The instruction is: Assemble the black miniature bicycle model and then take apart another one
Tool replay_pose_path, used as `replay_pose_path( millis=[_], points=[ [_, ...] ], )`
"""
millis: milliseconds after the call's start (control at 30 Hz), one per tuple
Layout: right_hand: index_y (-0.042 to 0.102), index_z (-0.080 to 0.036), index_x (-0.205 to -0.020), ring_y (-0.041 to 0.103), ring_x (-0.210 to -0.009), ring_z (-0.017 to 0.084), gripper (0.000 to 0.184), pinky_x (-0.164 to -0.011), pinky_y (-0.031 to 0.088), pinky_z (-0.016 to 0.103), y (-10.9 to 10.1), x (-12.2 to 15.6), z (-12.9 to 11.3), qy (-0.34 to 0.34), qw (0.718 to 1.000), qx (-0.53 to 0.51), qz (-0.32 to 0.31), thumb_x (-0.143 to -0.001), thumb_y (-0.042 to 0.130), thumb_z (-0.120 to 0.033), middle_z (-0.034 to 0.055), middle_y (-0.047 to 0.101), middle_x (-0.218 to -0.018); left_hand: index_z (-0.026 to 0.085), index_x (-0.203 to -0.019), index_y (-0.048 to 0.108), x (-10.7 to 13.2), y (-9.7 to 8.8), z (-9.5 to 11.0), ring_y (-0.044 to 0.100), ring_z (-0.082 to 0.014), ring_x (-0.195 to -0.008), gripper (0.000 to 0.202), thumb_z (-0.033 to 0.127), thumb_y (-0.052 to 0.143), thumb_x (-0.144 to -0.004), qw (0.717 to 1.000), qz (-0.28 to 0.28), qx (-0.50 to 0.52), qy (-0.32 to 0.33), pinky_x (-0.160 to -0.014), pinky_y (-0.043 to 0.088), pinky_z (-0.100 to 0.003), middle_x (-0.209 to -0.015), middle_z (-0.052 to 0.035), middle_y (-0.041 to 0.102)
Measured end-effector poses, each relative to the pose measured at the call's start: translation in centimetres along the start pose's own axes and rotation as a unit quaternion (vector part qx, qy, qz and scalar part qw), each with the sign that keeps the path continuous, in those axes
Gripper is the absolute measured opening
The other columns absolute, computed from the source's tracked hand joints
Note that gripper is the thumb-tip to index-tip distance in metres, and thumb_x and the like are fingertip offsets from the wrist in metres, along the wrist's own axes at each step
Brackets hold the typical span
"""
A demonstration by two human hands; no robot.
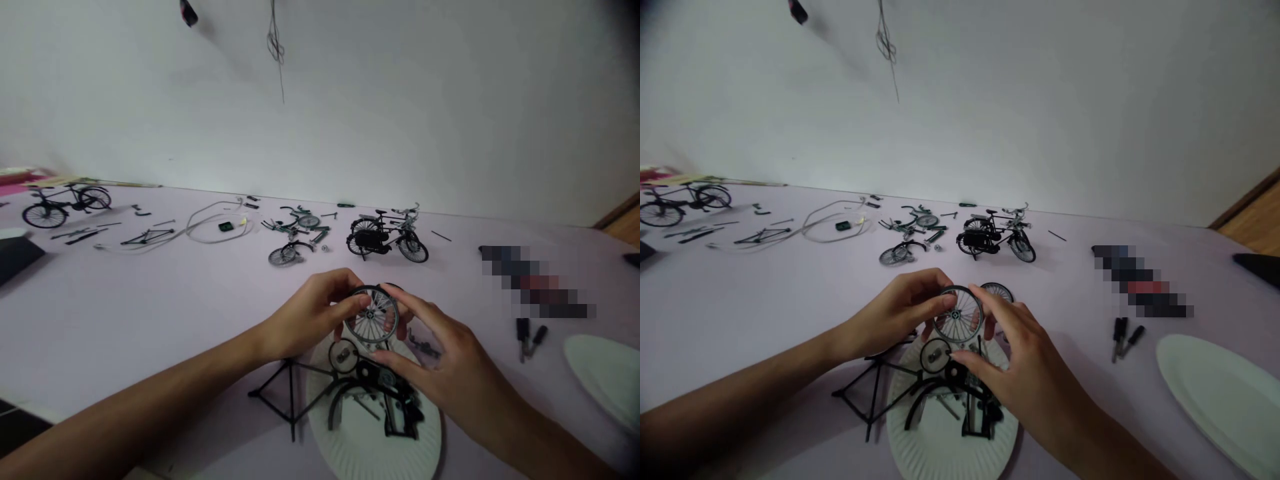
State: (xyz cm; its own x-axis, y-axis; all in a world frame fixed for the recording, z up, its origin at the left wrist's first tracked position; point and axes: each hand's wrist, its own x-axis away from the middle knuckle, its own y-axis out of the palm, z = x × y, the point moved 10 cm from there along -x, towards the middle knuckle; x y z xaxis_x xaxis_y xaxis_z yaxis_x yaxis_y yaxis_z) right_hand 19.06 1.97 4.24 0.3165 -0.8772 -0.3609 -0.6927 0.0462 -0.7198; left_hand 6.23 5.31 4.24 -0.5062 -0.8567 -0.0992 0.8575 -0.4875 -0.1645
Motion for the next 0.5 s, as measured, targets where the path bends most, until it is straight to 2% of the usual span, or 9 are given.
replay_pose_path(
  millis=[133,233,267,300,367,433,500],
  points=[
    [0.038,-0.035,-0.143,0.062,-0.088,0.02,0.074,-0.086,0.053,0.038,-0.1,-0.2,0.1,0.012,1.0,-0.025,0.013,-0.08,0.076,-0.031,-0.0007,0.061,-0.093,0.015,-0.1,0.056,-0.2,-1.1,0.6,0.05,-0.0072,-0.061,0.017,0.03,0.061,-0.093,0.998,0.036,0.006,0.041,-0.043,0.043,-0.015,-0.08,0.0008,0.055],
    [0.041,-0.032,-0.136,0.061,-0.081,0.018,0.057,-0.081,0.052,0.036,0.2,0.2,0.6,0.06,0.996,-0.069,0.016,-0.086,0.069,-0.033,-0.0014,0.062,-0.09,0.016,-0.1,0.054,-0.4,-3.3,0.8,0.047,-0.0062,-0.059,0.016,0.03,0.06,-0.094,0.992,0.092,-0.036,0.076,-0.044,0.04,-0.015,-0.079,0.001,0.054],
    [0.044,-0.032,-0.131,0.061,-0.081,0.018,0.049,-0.079,0.052,0.036,0.4,0.4,0.3,0.056,0.996,-0.066,0.01,-0.088,0.067,-0.031,-0.0016,0.062,-0.089,0.016,-0.1,0.054,-0.5,-4.0,0.8,0.046,-0.0058,-0.059,0.016,0.029,0.059,-0.095,0.988,0.112,-0.056,0.085,-0.045,0.039,-0.016,-0.08,0.0007,0.054],
    [0.048,-0.032,-0.126,0.061,-0.084,0.018,0.043,-0.079,0.051,0.036,0.8,0.5,-0.4,0.032,0.998,-0.053,-0.005,-0.088,0.067,-0.028,-0.0013,0.063,-0.091,0.015,-0.102,0.054,-0.6,-4.7,0.7,0.046,-0.0055,-0.058,0.015,0.029,0.058,-0.095,0.985,0.128,-0.075,0.092,-0.045,0.038,-0.016,-0.081,0.0001,0.055],
    [0.053,-0.031,-0.119,0.06,-0.092,0.02,0.035,-0.084,0.048,0.037,1.9,1.0,-2.7,-0.061,0.997,-0.01,-0.053,-0.088,0.066,-0.02,-0.0002,0.066,-0.097,0.015,-0.106,0.056,-0.8,-5.4,0.3,0.047,-0.0059,-0.061,0.016,0.027,0.058,-0.095,0.98,0.143,-0.1,0.097,-0.047,0.039,-0.016,-0.088,-0.0026,0.059],
    [0.058,-0.028,-0.115,0.06,-0.097,0.021,0.029,-0.087,0.045,0.04,3.0,1.7,-4.6,-0.144,0.985,0.018,-0.097,-0.089,0.064,-0.016,0.0007,0.068,-0.102,0.016,-0.111,0.058,-0.9,-5.4,0.1,0.053,-0.0081,-0.069,0.02,0.024,0.061,-0.093,0.979,0.139,-0.112,0.103,-0.054,0.044,-0.018,-0.095,-0.005,0.062],
    [0.061,-0.025,-0.11,0.061,-0.092,0.021,0.022,-0.086,0.044,0.041,3.5,2.1,-5.4,-0.18,0.977,0.03,-0.112,-0.091,0.061,-0.014,0.0012,0.069,-0.098,0.017,-0.113,0.06,-0.8,-5.0,0.4,0.058,-0.0115,-0.079,0.023,0.023,0.064,-0.091,0.975,0.133,-0.134,0.117,-0.063,0.049,-0.021,-0.1,-0.0059,0.064]
  ],
)
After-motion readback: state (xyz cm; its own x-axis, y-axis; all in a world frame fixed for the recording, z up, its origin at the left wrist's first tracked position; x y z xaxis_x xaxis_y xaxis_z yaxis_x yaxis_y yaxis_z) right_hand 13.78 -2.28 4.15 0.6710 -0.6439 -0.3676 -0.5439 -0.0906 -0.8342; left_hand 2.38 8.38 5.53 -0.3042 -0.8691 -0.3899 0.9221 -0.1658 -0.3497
